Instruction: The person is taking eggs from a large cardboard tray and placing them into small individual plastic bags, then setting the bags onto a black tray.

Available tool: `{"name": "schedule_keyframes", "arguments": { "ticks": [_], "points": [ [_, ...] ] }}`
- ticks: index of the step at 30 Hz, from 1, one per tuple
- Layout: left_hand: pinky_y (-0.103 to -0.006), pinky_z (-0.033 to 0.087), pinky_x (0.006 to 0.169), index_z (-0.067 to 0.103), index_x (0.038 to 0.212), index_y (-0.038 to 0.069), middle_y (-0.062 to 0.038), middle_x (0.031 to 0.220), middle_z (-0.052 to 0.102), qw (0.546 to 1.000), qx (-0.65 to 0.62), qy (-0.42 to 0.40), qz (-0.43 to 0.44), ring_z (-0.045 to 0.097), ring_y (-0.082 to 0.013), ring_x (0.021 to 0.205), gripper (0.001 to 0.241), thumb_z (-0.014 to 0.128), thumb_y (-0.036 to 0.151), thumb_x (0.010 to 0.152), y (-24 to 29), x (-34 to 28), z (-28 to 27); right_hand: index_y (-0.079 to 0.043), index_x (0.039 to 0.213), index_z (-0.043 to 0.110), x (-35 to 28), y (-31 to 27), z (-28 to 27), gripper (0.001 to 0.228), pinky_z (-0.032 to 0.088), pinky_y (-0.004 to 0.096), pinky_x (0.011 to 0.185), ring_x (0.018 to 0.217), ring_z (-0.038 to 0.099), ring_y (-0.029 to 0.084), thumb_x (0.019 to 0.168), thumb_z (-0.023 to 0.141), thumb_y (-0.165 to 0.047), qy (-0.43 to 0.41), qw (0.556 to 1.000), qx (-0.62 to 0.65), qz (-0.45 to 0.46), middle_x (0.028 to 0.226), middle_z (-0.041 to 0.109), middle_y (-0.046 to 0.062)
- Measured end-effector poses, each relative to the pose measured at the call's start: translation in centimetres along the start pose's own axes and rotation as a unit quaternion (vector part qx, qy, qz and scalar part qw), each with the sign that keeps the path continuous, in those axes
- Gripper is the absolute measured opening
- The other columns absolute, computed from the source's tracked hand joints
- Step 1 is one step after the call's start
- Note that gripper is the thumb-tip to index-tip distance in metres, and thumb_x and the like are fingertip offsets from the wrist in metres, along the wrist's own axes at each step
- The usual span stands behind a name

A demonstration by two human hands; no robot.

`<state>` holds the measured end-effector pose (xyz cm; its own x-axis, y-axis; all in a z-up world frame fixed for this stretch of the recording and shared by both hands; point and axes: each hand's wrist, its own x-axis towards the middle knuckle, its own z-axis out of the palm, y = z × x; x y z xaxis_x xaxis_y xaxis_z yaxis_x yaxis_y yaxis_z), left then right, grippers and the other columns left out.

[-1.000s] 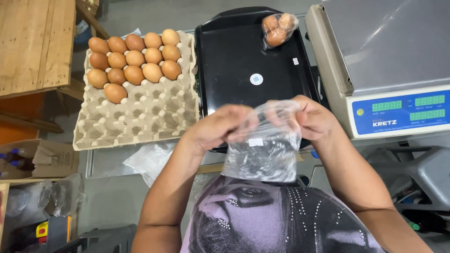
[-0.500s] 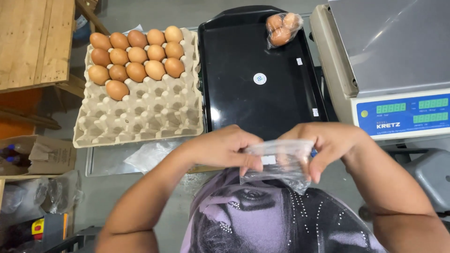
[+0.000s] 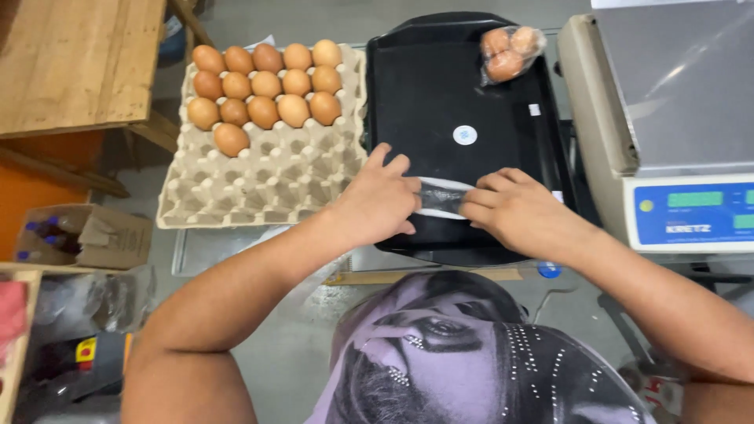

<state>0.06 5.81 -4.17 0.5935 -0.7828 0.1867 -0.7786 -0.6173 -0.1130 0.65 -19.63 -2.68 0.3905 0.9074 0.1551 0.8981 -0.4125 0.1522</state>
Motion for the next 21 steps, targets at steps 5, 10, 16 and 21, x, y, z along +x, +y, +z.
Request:
{"name": "schedule_keyframes", "arguments": {
  "ticks": [5, 10, 16, 21],
  "points": [
    [-0.0619, 0.017, 0.103, 0.070, 0.075, 0.019, 0.000, 0.081, 0.065, 0.994, -0.091, 0.059, -0.008, 0.049, -0.0251, 0.103, 0.039, 0.069, 0.057, 0.067, -1.3, -1.0, 2.3, -0.010, 0.091, 0.061, 0.5, -0.8, 1.4, 0.012, 0.047, 0.043, 0.086, 0.104, 0.056, 0.030, 0.084, 0.063, -0.020, 0.120, 0.988, 0.100, -0.002, 0.098, 0.060, 0.004],
    [-0.0642, 0.015, 0.104, 0.068, 0.097, 0.025, -0.001, 0.097, 0.070, 0.953, -0.269, 0.130, -0.057, 0.057, -0.0244, 0.112, 0.034, 0.070, 0.051, 0.075, -3.4, -2.4, -0.5, -0.008, 0.096, 0.064, 0.9, -1.0, 3.3, 0.019, 0.048, 0.047, 0.087, 0.109, 0.055, 0.034, 0.080, 0.068, -0.018, 0.174, 0.970, 0.170, 0.028, 0.095, 0.058, 0.005],
    [-0.0583, 0.025, 0.098, 0.060, 0.115, 0.015, -0.004, 0.110, 0.060, 0.943, 0.095, 0.128, -0.293, 0.048, -0.0278, 0.106, 0.050, 0.076, 0.016, 0.068, -10.3, -4.6, -2.0, -0.014, 0.109, 0.057, 0.8, -1.7, 2.5, 0.029, 0.050, 0.036, 0.062, 0.088, 0.057, 0.024, 0.083, 0.067, -0.004, 0.140, 0.955, 0.232, 0.120, 0.116, 0.042, 0.012],
    [-0.0527, 0.025, 0.089, 0.062, 0.105, 0.017, -0.005, 0.094, 0.060, 0.943, 0.078, 0.078, -0.315, 0.049, -0.0303, 0.091, 0.049, 0.078, 0.016, 0.059, -12.6, -3.9, 0.8, -0.004, 0.136, 0.029, 1.5, -2.7, 1.3, 0.079, 0.039, 0.042, 0.105, 0.135, 0.033, 0.035, 0.072, 0.075, -0.004, 0.157, 0.895, 0.372, 0.191, 0.145, 0.023, 0.023]
  ]
}}
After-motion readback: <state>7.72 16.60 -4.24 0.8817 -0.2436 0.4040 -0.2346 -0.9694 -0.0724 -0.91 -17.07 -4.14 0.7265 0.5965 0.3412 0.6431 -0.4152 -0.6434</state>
